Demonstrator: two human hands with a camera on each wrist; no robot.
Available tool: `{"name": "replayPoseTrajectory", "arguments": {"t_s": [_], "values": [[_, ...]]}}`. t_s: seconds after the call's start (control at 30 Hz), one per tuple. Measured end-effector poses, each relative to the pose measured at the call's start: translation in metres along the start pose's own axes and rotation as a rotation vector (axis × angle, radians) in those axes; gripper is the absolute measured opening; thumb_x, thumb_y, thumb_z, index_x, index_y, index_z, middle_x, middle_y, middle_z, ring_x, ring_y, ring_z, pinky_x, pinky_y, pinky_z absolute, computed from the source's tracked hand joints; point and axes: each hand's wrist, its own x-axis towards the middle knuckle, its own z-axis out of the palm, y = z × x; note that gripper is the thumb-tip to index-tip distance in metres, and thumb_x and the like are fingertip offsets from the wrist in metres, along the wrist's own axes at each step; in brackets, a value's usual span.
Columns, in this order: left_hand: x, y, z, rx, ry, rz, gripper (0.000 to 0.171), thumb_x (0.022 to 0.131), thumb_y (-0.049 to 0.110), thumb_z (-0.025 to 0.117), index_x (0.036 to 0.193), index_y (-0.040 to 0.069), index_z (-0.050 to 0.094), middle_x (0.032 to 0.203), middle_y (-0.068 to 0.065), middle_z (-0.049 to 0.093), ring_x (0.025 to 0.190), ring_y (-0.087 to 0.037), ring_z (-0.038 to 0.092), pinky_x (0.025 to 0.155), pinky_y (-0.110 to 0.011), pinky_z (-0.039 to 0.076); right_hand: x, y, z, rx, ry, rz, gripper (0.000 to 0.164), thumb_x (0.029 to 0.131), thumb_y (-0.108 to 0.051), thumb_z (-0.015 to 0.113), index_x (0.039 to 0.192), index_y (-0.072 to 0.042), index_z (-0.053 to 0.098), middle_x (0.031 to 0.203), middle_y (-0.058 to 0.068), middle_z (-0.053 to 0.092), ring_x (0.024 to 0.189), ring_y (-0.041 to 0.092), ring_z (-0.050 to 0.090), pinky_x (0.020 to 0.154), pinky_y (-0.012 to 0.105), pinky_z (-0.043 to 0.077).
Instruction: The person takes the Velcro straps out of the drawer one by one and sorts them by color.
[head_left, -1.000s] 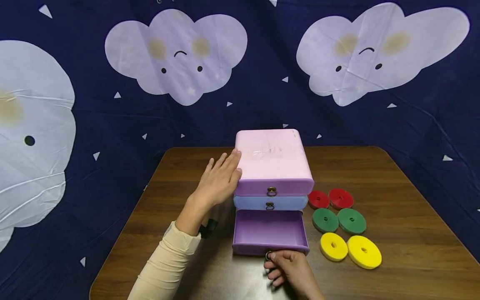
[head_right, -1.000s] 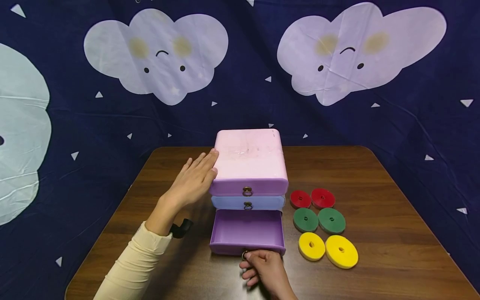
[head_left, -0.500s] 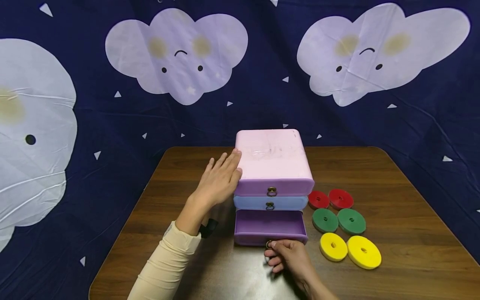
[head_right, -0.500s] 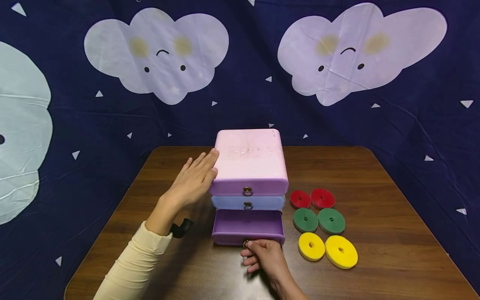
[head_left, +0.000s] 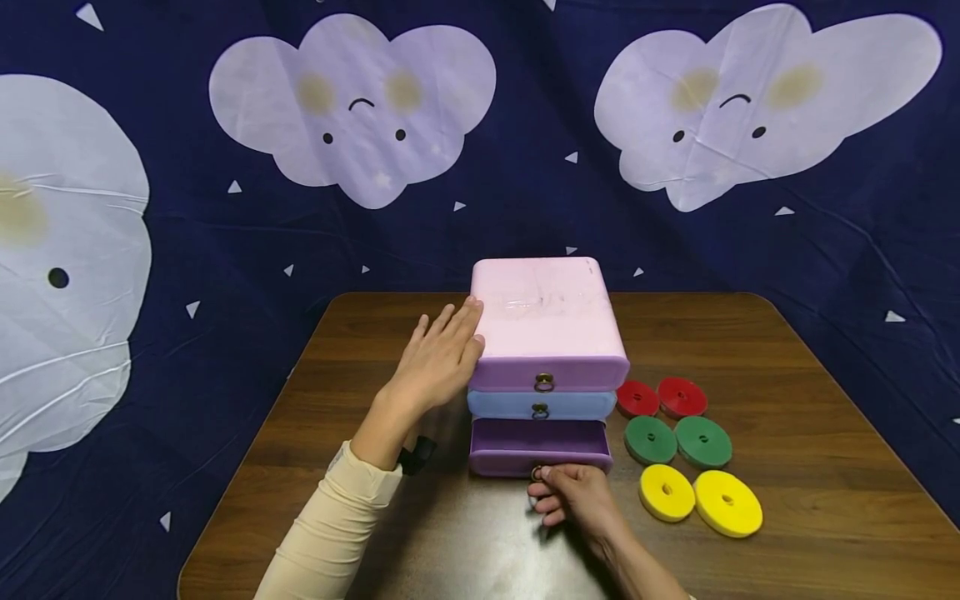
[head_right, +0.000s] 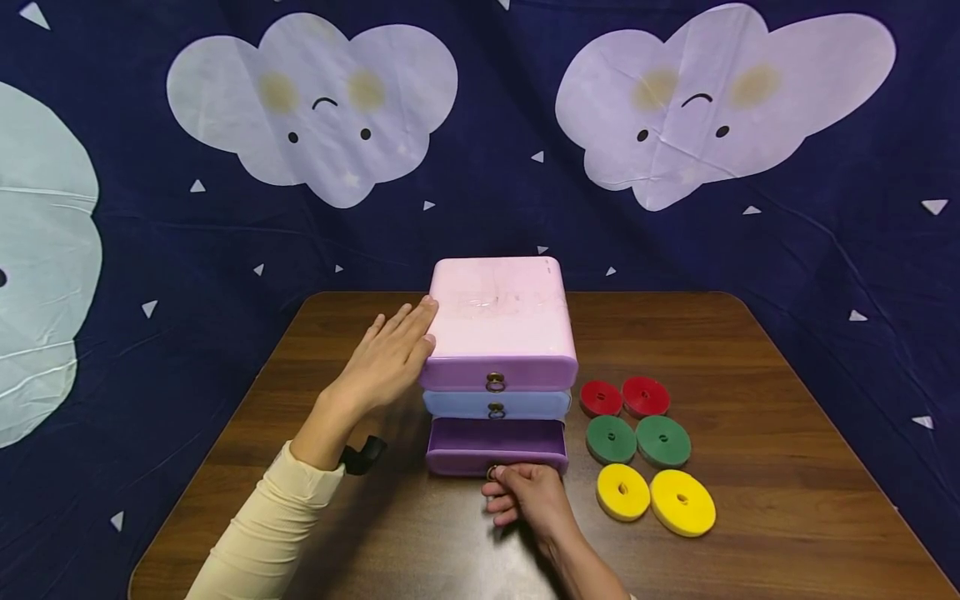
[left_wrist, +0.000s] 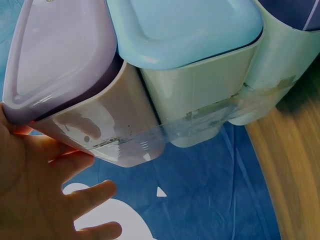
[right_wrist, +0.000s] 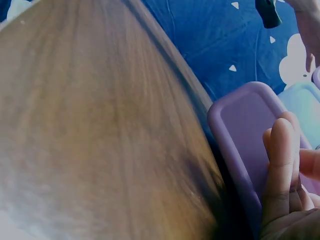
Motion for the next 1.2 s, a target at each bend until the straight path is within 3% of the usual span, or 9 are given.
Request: {"name": "replayPoseTrajectory", "arguments": {"t_s": [0.6,1.2], "values": [[0.000,0.000,-0.001,0.002,-0.002,-0.002,0.055,0.101,0.043,0.016,0.153,0.024,0.011,0.160,0.008,0.010,0.149,-0.023,0.011,0.120,-0.052,0.004,0.020,-0.009,-0.006,-0.042,-0.016,-0.026,0.036,0.094,-0.016,0.054,0.112,0.015,0.056,0.077,0.001,0.073,0.060,0.007,0.067,0.054,0.025,0.056],[0.000,0.000,-0.001,0.005,0.009,0.002,0.055,0.101,0.042,0.017,0.153,0.024,0.013,0.160,0.008,0.011,0.149,-0.023,0.012,0.119,-0.053,0.005,0.034,-0.016,-0.007,-0.054,0.029,-0.028,0.034,0.095,-0.013,0.051,0.114,0.015,0.053,0.074,0.001,0.072,0.057,0.006,0.065,0.053,0.024,0.056]]}}
